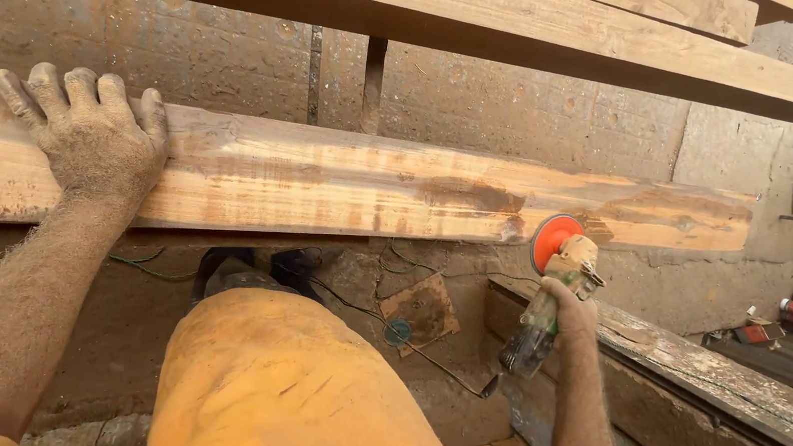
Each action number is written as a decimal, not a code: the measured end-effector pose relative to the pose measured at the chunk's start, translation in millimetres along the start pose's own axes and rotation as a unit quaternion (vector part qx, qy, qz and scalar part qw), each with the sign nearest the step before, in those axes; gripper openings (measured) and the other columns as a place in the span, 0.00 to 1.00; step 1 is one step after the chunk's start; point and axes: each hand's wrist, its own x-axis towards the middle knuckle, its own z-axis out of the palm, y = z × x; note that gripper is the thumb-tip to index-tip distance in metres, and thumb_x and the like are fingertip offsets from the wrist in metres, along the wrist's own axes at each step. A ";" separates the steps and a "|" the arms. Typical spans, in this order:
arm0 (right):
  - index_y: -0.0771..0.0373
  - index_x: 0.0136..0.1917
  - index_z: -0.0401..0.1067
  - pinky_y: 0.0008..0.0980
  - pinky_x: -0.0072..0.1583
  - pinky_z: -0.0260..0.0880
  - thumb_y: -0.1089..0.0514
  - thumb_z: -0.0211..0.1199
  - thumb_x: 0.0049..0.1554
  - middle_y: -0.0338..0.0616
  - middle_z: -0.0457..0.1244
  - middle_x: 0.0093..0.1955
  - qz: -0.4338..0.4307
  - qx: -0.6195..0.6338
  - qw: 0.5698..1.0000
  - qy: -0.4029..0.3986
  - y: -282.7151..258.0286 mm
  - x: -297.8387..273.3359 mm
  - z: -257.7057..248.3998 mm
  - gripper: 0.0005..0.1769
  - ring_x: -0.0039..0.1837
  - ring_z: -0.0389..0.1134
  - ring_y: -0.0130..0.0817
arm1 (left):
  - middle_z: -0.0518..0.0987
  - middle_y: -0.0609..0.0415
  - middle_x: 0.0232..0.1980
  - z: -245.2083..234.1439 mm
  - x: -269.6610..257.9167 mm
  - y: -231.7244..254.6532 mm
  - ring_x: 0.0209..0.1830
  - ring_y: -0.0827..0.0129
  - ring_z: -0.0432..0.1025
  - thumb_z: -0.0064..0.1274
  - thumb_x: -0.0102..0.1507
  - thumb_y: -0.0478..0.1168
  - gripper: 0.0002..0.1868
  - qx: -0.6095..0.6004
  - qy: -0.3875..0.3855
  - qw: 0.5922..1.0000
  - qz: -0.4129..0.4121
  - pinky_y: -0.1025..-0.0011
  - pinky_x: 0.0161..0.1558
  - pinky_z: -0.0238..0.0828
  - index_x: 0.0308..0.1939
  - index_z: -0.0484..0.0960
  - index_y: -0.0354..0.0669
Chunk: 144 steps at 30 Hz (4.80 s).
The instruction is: The person sands long wooden beams using a power angle grinder with a sanding disc attachment.
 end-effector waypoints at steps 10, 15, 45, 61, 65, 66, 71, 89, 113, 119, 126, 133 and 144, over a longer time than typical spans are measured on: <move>0.64 0.56 0.72 0.37 0.47 0.72 0.52 0.77 0.45 0.43 0.68 0.46 -0.114 -0.101 0.988 -0.022 -4.3 -42.1 29.0 0.29 0.44 0.71 0.32 | 0.73 0.44 0.56 0.1 -2.5 -3.3 0.74 0.51 0.54 0.38 0.76 0.54 0.24 0.074 -0.028 0.997 0.017 0.37 0.83 0.19 0.48 0.80 0.37; 0.66 0.54 0.72 0.45 0.46 0.74 0.52 0.73 0.45 0.47 0.66 0.42 -0.025 0.004 0.999 0.024 -16.2 -23.8 16.7 0.27 0.42 0.70 0.39 | 0.73 0.40 0.53 7.4 0.0 -8.4 0.74 0.47 0.55 0.35 0.77 0.53 0.26 0.065 -0.045 0.997 0.004 0.35 0.82 0.18 0.48 0.80 0.35; 0.66 0.54 0.70 0.40 0.47 0.74 0.52 0.81 0.46 0.47 0.67 0.45 -0.137 -0.212 0.967 -0.011 -26.0 -64.9 84.3 0.30 0.45 0.71 0.33 | 0.73 0.39 0.53 -3.9 6.8 1.5 0.72 0.44 0.57 0.37 0.79 0.53 0.25 0.031 -0.032 0.999 -0.001 0.32 0.78 0.21 0.48 0.81 0.36; 0.62 0.59 0.73 0.41 0.53 0.79 0.46 0.81 0.39 0.48 0.74 0.50 -0.187 -0.257 0.939 -0.134 -1.3 -127.5 120.8 0.37 0.48 0.76 0.33 | 0.73 0.39 0.53 1.1 4.6 -6.0 0.72 0.46 0.57 0.36 0.76 0.54 0.26 0.020 -0.051 0.998 0.009 0.33 0.81 0.21 0.49 0.81 0.35; 0.61 0.57 0.72 0.43 0.50 0.78 0.51 0.76 0.43 0.44 0.70 0.48 -0.044 -0.125 0.991 -0.033 -16.7 -54.2 64.4 0.30 0.45 0.72 0.34 | 0.73 0.39 0.53 1.6 2.7 -5.2 0.72 0.45 0.57 0.37 0.78 0.52 0.24 0.015 -0.047 0.999 0.003 0.33 0.81 0.21 0.49 0.80 0.35; 0.62 0.56 0.72 0.43 0.48 0.76 0.52 0.75 0.45 0.44 0.68 0.46 -0.026 -0.098 0.995 0.004 -23.2 -34.9 49.2 0.27 0.44 0.70 0.35 | 0.72 0.39 0.54 0.5 4.3 -5.8 0.72 0.45 0.57 0.38 0.79 0.51 0.23 0.019 -0.041 0.999 0.001 0.34 0.81 0.20 0.49 0.80 0.36; 0.65 0.54 0.72 0.41 0.46 0.74 0.55 0.75 0.47 0.47 0.67 0.43 -0.065 -0.112 0.991 0.011 -29.0 -22.8 37.3 0.24 0.43 0.70 0.35 | 0.71 0.42 0.53 13.1 0.3 -10.2 0.72 0.48 0.56 0.38 0.77 0.52 0.22 0.068 -0.003 0.997 0.022 0.36 0.82 0.18 0.47 0.80 0.39; 0.65 0.57 0.71 0.46 0.52 0.75 0.52 0.77 0.44 0.47 0.69 0.46 -0.046 -0.118 0.992 -0.002 -19.9 -28.1 44.3 0.31 0.46 0.71 0.36 | 0.71 0.43 0.54 15.8 -7.3 -13.8 0.74 0.49 0.55 0.37 0.78 0.50 0.20 0.057 -0.017 0.998 0.028 0.39 0.82 0.16 0.47 0.79 0.41; 0.69 0.57 0.72 0.41 0.48 0.73 0.54 0.77 0.43 0.49 0.69 0.47 -0.037 -0.080 0.996 0.026 18.4 -37.6 30.8 0.31 0.46 0.72 0.39 | 0.72 0.42 0.54 16.5 -5.6 -15.7 0.73 0.48 0.57 0.39 0.79 0.49 0.19 0.033 -0.015 0.999 0.026 0.38 0.80 0.17 0.46 0.80 0.41; 0.70 0.57 0.73 0.43 0.47 0.74 0.55 0.76 0.44 0.50 0.68 0.46 -0.031 -0.004 0.999 0.033 4.9 -22.8 19.7 0.30 0.45 0.71 0.40 | 0.72 0.40 0.54 10.6 3.3 -8.5 0.73 0.46 0.57 0.37 0.78 0.50 0.21 0.046 -0.017 0.999 0.008 0.35 0.81 0.18 0.46 0.80 0.39; 0.67 0.53 0.75 0.39 0.48 0.75 0.53 0.77 0.46 0.49 0.70 0.46 -0.102 -0.183 0.977 -0.033 -10.9 -57.7 74.9 0.25 0.45 0.72 0.37 | 0.73 0.40 0.53 3.6 6.4 -2.1 0.71 0.44 0.58 0.39 0.78 0.51 0.23 0.022 -0.029 0.999 0.002 0.32 0.80 0.21 0.47 0.81 0.36; 0.68 0.53 0.73 0.45 0.46 0.74 0.56 0.74 0.46 0.52 0.68 0.43 -0.059 -0.080 0.995 0.000 -56.8 -33.1 62.3 0.23 0.42 0.71 0.41 | 0.73 0.39 0.50 -10.2 12.3 6.9 0.69 0.45 0.59 0.41 0.78 0.52 0.24 0.000 -0.030 0.999 -0.021 0.31 0.78 0.22 0.48 0.83 0.34; 0.68 0.53 0.74 0.38 0.49 0.74 0.55 0.74 0.46 0.48 0.70 0.45 -0.111 -0.153 0.981 -0.036 -63.6 -54.9 84.4 0.24 0.44 0.72 0.37 | 0.75 0.37 0.53 -6.0 13.4 9.4 0.72 0.41 0.60 0.36 0.76 0.55 0.27 0.024 -0.029 0.999 -0.014 0.28 0.80 0.20 0.48 0.82 0.36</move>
